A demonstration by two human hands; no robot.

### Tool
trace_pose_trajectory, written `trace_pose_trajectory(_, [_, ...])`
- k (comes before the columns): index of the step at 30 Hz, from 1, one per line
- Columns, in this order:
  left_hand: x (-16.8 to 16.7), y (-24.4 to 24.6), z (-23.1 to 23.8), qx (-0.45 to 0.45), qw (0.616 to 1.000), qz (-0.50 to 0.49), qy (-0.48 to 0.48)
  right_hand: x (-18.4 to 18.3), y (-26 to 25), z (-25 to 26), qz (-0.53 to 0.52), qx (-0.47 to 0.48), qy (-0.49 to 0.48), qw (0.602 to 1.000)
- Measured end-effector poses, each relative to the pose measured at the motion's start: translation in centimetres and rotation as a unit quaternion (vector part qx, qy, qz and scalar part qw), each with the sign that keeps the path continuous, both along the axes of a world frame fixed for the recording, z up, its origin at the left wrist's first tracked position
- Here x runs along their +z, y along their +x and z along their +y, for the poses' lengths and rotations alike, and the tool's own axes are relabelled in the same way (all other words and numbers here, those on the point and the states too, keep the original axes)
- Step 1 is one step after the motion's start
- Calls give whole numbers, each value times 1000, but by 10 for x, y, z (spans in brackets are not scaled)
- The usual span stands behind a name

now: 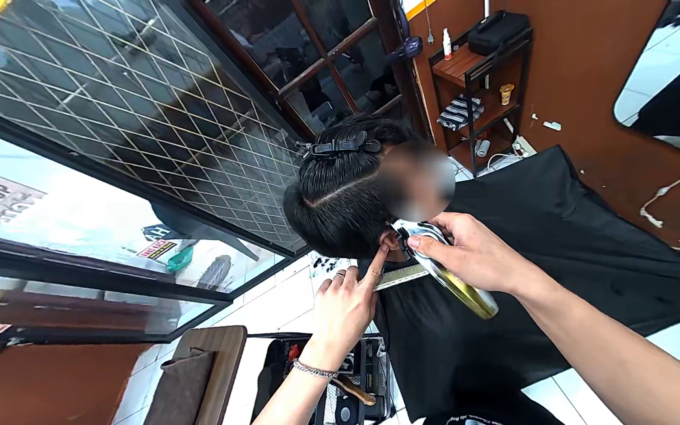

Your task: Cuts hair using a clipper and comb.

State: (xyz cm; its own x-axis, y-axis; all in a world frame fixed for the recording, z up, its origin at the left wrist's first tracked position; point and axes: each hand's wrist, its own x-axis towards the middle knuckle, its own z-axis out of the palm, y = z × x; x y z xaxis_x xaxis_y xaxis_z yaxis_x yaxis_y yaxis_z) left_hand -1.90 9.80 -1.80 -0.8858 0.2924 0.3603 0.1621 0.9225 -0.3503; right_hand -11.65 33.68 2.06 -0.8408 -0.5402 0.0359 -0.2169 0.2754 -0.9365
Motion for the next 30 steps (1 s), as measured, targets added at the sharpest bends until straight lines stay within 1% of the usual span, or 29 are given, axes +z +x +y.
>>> trace_pose_trajectory(2, [1, 1, 0, 3, 1000, -1, 2, 1, 3, -4, 51, 3, -23, 998])
trace_pose_trajectory(4, [1, 0, 0, 7, 1000, -4, 3, -1, 3, 1, 80, 10, 4, 997])
trace_pose_trajectory(7, [-1, 0, -3, 9, 1000, -9, 5, -9, 0, 14, 33, 6, 83, 996])
trace_pose_trajectory(9, [-1, -1, -3, 5, 1000, -11, 12, -8, -1, 16, 13, -1, 111, 994])
trace_pose_trajectory(14, [-2, -1, -4, -1, 1000, -3, 9, 9, 1, 5, 25, -7, 91, 995])
trace_pose_trajectory(16, [-2, -1, -4, -1, 1000, -3, 11, 13, 4, -1, 57, -6, 62, 996])
trace_pose_trajectory(18, [-3, -2, -4, -5, 1000, 1, 16, 8, 5, -3, 107, -2, 39, 993])
trace_pose_trajectory(20, [-4, -3, -4, -10, 1000, 5, 16, 3, 5, 3, 112, -1, 60, 992])
trace_pose_trajectory(22, [-4, -4, -4, -11, 1000, 6, 15, 2, 4, 10, 67, -5, 113, 991])
trace_pose_trajectory(24, [-4, -3, -3, -8, 1000, 6, 16, 4, 4, 11, 34, -13, 144, 989])
trace_pose_trajectory(27, [-4, -4, -3, -15, 1000, 9, 14, 14, 8, 6, 38, -25, 132, 990])
trace_pose_trajectory(30, [-4, -4, -4, -19, 1000, 9, 15, 22, 13, -6, 86, -27, 95, 991])
